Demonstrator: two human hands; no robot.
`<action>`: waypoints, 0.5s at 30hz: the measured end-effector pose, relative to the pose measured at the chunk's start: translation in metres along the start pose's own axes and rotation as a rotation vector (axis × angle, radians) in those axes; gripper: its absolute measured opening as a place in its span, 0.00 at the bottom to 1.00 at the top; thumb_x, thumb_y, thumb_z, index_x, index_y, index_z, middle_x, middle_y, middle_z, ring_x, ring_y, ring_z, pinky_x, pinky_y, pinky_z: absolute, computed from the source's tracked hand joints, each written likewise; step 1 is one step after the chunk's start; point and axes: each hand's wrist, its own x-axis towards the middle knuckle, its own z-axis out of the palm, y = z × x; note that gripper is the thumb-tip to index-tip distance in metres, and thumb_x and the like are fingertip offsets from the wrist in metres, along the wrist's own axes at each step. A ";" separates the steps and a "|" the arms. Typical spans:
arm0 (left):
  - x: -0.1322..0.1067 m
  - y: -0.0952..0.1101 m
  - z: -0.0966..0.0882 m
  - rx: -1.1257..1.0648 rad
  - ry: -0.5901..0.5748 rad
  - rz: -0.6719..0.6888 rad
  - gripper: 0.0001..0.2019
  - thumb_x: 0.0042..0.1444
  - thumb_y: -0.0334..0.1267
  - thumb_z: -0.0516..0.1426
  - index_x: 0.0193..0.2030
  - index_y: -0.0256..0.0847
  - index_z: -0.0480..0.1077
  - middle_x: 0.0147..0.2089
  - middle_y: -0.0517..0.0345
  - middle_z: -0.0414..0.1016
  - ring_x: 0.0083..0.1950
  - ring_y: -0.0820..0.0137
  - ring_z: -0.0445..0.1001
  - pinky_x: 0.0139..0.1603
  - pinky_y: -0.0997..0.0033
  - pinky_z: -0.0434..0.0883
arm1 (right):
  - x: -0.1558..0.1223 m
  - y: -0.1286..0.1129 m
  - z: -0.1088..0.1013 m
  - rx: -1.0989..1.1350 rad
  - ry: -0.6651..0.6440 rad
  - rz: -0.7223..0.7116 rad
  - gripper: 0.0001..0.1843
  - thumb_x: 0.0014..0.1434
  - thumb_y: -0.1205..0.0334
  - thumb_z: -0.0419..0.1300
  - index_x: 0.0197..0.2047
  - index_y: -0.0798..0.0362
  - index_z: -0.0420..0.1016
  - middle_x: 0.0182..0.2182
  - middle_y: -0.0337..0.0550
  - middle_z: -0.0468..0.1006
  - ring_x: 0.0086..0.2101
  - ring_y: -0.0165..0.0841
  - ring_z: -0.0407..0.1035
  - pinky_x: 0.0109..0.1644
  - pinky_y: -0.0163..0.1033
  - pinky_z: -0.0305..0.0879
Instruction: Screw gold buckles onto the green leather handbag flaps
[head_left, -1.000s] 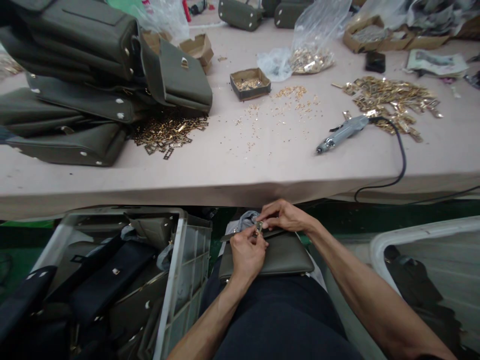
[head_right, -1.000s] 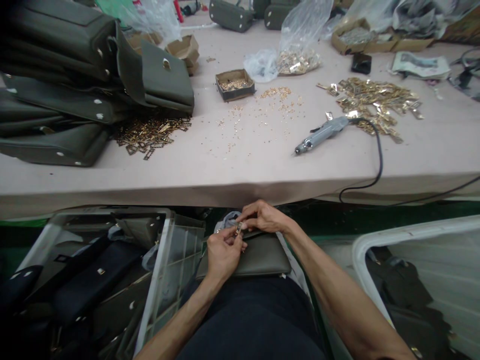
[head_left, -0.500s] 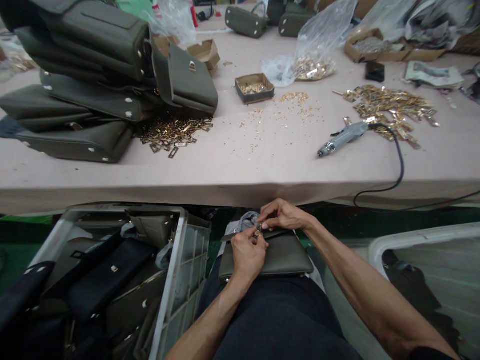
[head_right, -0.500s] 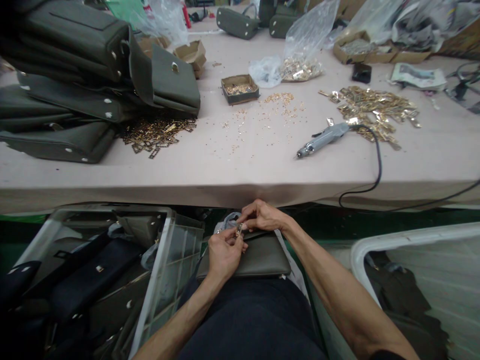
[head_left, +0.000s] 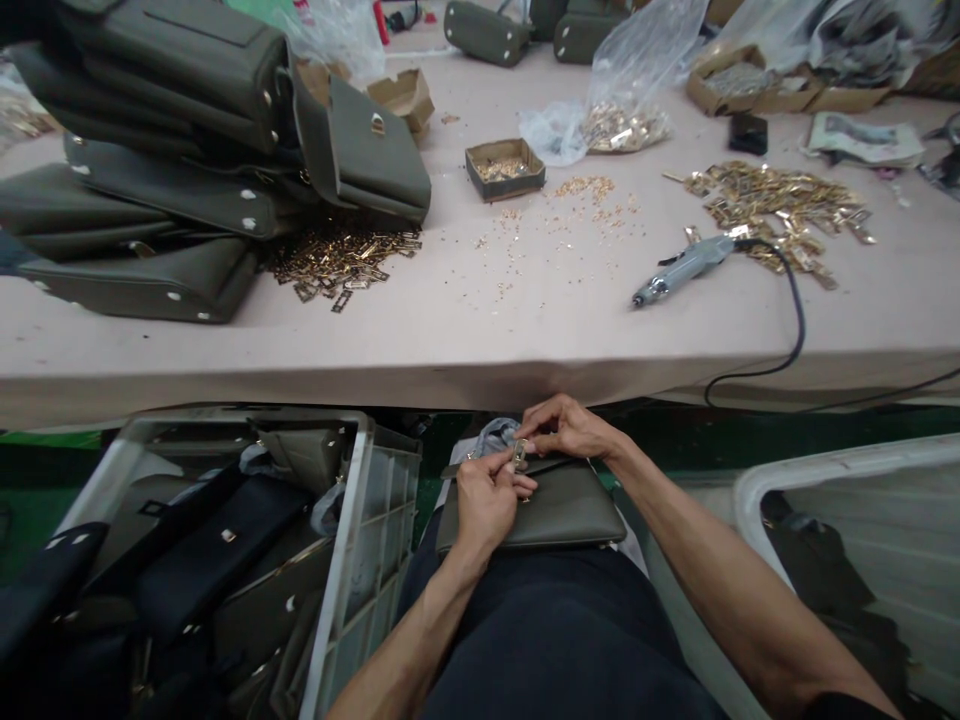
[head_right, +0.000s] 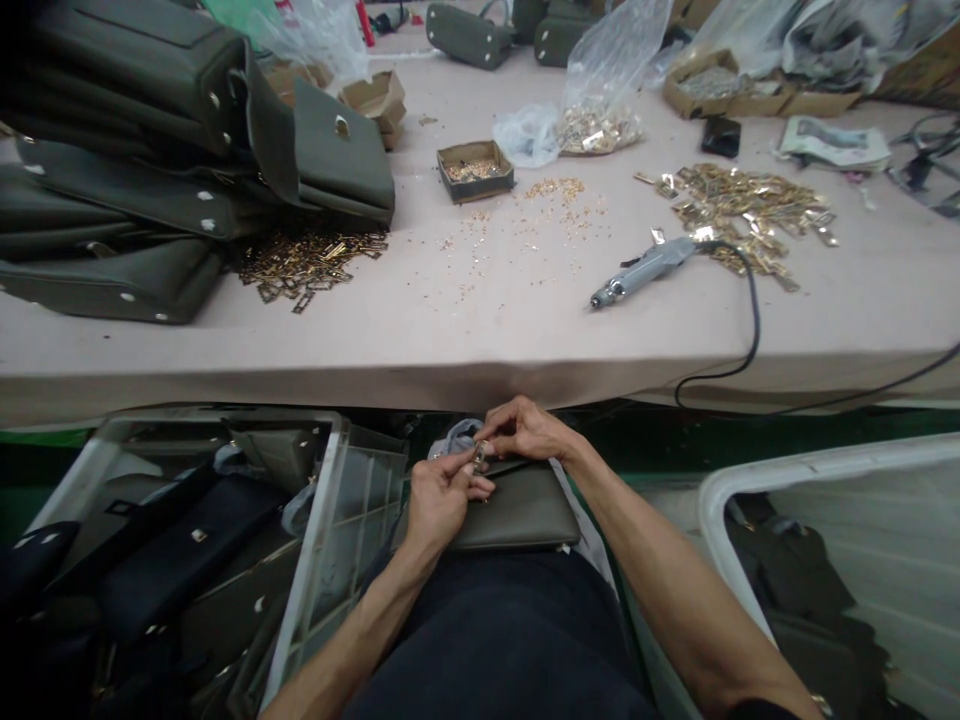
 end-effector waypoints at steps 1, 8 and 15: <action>0.001 0.000 0.000 -0.021 0.007 -0.016 0.16 0.59 0.35 0.59 0.50 0.30 0.81 0.32 0.45 0.82 0.29 0.64 0.83 0.30 0.70 0.82 | 0.000 0.001 0.000 0.002 0.000 0.002 0.15 0.56 0.57 0.72 0.45 0.55 0.86 0.34 0.44 0.79 0.29 0.30 0.70 0.31 0.34 0.63; 0.008 0.002 -0.001 -0.154 0.038 -0.085 0.20 0.51 0.45 0.67 0.42 0.25 0.81 0.31 0.42 0.82 0.25 0.64 0.81 0.26 0.70 0.80 | 0.001 -0.003 0.006 -0.052 0.050 -0.008 0.13 0.56 0.57 0.72 0.43 0.55 0.87 0.34 0.45 0.81 0.32 0.33 0.73 0.34 0.34 0.65; 0.029 -0.025 -0.008 -0.285 0.111 -0.182 0.35 0.28 0.61 0.75 0.33 0.28 0.82 0.26 0.42 0.80 0.19 0.65 0.77 0.20 0.72 0.75 | 0.003 0.003 0.020 -0.298 0.136 -0.050 0.08 0.58 0.67 0.65 0.39 0.52 0.86 0.32 0.41 0.79 0.29 0.31 0.73 0.31 0.32 0.62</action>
